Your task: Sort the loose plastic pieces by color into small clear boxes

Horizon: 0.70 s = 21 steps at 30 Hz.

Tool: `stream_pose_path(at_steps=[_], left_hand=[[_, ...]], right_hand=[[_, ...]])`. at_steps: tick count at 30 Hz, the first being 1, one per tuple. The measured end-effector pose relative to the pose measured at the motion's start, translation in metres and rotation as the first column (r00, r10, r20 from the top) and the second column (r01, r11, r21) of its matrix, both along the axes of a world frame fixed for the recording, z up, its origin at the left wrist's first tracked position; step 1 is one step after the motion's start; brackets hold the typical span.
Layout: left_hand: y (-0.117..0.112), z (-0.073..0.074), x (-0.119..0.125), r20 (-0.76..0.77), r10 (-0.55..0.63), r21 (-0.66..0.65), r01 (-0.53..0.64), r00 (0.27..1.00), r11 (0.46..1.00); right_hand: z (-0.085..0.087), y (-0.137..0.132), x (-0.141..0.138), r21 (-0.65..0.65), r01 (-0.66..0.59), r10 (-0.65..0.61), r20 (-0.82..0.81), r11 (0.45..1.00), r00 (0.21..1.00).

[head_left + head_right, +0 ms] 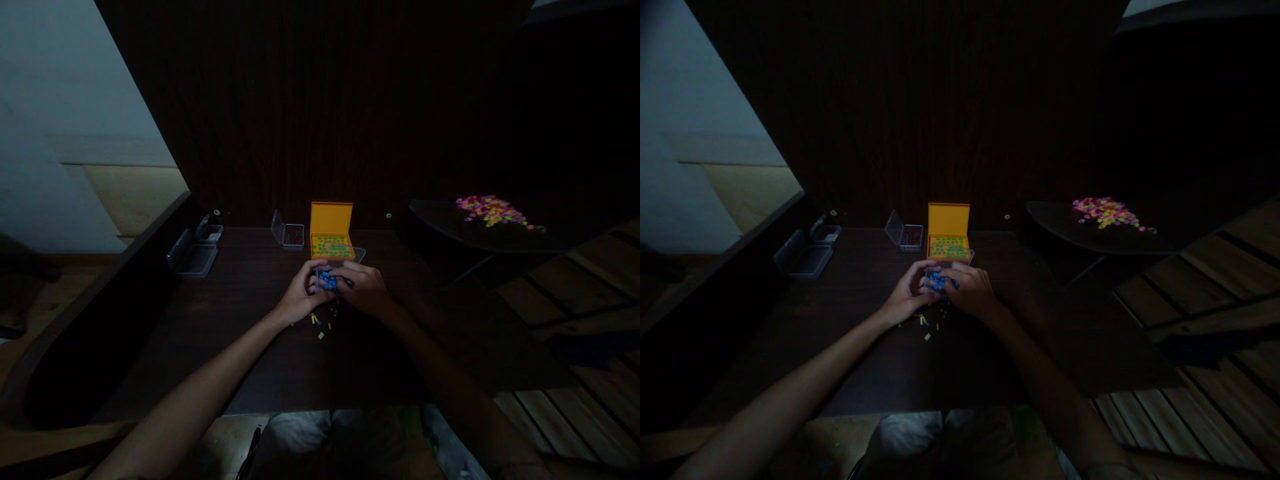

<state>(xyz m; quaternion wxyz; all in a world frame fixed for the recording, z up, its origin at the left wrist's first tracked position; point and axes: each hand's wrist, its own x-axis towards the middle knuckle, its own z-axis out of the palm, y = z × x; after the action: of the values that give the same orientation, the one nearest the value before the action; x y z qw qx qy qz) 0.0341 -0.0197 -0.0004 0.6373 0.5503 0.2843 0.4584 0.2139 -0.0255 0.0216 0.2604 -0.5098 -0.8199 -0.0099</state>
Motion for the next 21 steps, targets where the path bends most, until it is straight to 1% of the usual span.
stream_pose_path(at_steps=[5, 9, 13, 16, 18, 21], left_hand=[[0.0000, 0.0006, 0.0002, 0.002, 0.000, -0.001, 0.000, 1.000, 1.000], [-0.0003, 0.0017, 0.0000, -0.009, 0.013, 0.001, -0.013, 1.000, 1.000], [0.0005, 0.0034, -0.0014, -0.004, 0.027, 0.001, -0.027, 1.000, 1.000], [0.0028, 0.0039, -0.0032, -0.016, 0.050, -0.006, -0.051, 0.999, 0.999], [0.0052, 0.0040, -0.0047, -0.017, 0.073, -0.013, -0.073, 0.997, 0.997], [0.0092, 0.0044, -0.0071, 0.001, 0.102, -0.019, -0.102, 0.995, 0.995]], right_hand=[[-0.0009, -0.0006, -0.0009, 0.004, 0.016, -0.016, 0.025, 1.000, 1.000], [0.0034, -0.0016, -0.0006, -0.002, 0.009, -0.009, -0.031, 1.000, 0.999], [0.0073, -0.0020, 0.0007, 0.022, -0.008, 0.010, -0.109, 1.000, 0.994], [0.0082, -0.0013, 0.0020, 0.065, -0.014, 0.027, -0.196, 0.998, 0.980], [0.0082, -0.0007, 0.0023, 0.115, -0.020, 0.050, -0.259, 0.993, 0.965], [0.0064, -0.0008, 0.0016, 0.208, -0.058, 0.121, -0.306, 0.976, 0.944]])
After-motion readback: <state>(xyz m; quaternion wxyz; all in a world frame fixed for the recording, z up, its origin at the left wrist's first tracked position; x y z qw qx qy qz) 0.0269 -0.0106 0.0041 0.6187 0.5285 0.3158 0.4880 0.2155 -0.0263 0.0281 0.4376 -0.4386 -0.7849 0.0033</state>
